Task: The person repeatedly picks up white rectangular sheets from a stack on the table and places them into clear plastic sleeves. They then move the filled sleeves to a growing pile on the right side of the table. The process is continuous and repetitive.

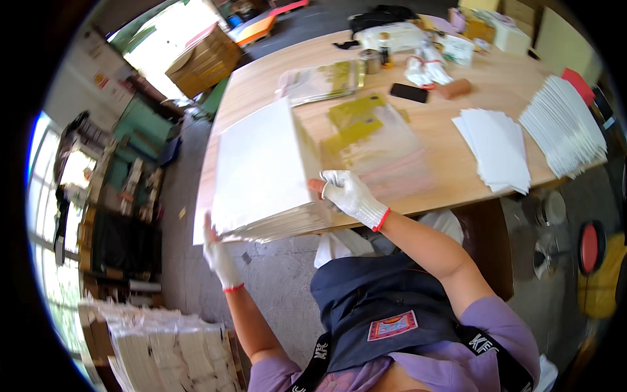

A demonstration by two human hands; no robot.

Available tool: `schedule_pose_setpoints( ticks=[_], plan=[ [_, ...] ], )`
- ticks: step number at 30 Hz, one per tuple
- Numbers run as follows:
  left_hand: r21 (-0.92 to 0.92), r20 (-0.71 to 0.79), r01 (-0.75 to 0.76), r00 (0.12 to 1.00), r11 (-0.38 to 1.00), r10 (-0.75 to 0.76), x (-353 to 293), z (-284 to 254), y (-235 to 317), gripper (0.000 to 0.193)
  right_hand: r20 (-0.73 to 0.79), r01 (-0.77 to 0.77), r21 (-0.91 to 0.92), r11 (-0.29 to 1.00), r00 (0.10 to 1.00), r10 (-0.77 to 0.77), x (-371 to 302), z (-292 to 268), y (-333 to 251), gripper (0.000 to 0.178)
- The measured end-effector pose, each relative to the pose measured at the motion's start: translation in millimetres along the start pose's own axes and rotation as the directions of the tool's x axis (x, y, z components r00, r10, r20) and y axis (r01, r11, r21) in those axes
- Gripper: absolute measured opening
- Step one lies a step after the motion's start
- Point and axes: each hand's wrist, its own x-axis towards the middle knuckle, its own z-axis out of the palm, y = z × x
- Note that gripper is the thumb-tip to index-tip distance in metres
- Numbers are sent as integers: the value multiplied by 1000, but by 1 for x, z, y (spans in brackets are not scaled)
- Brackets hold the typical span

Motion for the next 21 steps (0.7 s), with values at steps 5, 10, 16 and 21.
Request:
schedule_pose_setpoints(
  ticks=[5,10,16,21],
  plan=[
    [-67,-309,361,879,930,-363,-77,3,-55,41,-473,11,296,955,870,137,-64,-92,48,29],
    [-139,-106,423,893,896,-438,-189,28,-123,31,-923,-16,264,964,284,258,-150,-240,130,23],
    [186,495,-211,864,960,94,-186,139,-44,26,-654,90,720,688,418,630,-186,-304,155,18],
    [226,732,-513,651,828,203,-137,224,-3,36,-635,67,750,657,347,690,-164,-315,167,9]
  ],
)
